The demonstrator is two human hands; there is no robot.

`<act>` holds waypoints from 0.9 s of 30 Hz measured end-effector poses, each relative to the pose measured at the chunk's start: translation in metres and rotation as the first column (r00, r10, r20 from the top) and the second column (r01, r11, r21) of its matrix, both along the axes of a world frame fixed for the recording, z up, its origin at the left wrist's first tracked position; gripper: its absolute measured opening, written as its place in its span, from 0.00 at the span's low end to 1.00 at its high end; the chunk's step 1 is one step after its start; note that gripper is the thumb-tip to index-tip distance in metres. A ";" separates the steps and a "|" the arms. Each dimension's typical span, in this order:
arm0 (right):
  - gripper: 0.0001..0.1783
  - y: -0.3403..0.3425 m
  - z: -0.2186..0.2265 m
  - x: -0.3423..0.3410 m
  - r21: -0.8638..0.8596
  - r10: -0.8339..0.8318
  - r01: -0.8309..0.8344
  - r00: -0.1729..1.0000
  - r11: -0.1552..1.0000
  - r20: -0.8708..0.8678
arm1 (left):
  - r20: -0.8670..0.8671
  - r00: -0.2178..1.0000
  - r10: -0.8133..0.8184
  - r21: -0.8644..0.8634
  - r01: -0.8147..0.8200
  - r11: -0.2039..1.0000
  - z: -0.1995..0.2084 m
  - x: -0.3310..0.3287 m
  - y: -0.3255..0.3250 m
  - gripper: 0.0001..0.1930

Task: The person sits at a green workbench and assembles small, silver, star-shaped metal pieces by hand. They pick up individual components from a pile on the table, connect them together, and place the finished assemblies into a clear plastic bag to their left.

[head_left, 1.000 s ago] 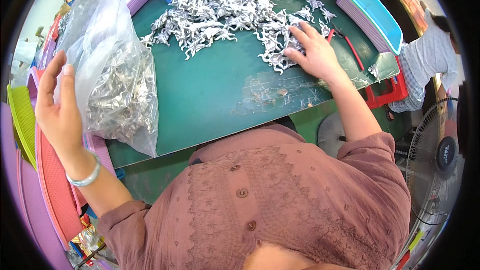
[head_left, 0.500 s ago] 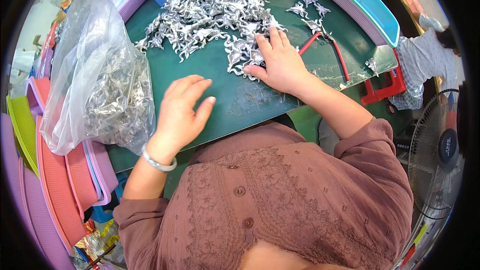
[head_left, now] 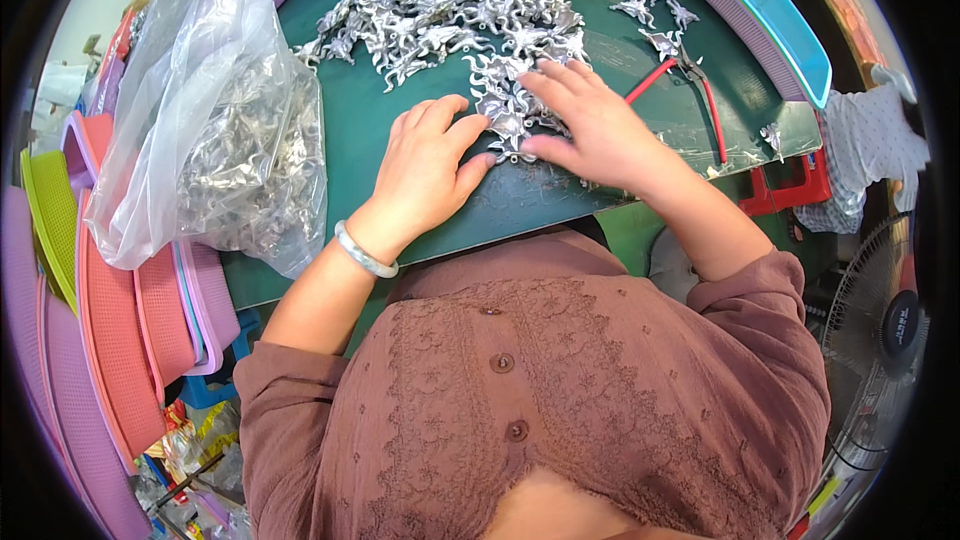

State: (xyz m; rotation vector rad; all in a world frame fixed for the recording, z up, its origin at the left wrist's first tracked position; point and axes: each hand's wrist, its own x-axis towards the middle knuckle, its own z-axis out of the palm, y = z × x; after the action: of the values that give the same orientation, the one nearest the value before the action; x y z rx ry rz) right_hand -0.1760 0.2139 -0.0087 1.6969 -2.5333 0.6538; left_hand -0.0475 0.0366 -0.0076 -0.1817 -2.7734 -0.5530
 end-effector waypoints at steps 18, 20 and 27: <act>0.14 -0.033 0.000 -0.022 -0.186 0.280 -0.269 0.959 0.945 0.035 | -0.124 0.989 0.086 0.031 -0.083 0.996 -0.015 -0.019 0.008 0.05; 0.13 -0.036 0.001 -0.023 -0.272 0.275 -0.240 0.956 0.932 0.100 | -0.117 0.983 0.142 0.259 -0.108 0.960 -0.019 -0.019 0.004 0.03; 0.11 -0.035 0.015 -0.019 -0.330 0.265 0.079 0.436 0.941 0.860 | 0.215 0.961 -0.172 0.971 -0.230 -0.071 -0.004 -0.009 -0.014 0.07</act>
State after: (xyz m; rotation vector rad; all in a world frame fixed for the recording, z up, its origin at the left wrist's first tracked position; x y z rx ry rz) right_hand -0.1948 0.1786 0.0065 1.5754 -2.5226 2.4298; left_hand -0.0564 0.0230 -0.0114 0.3635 -1.6350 -2.6104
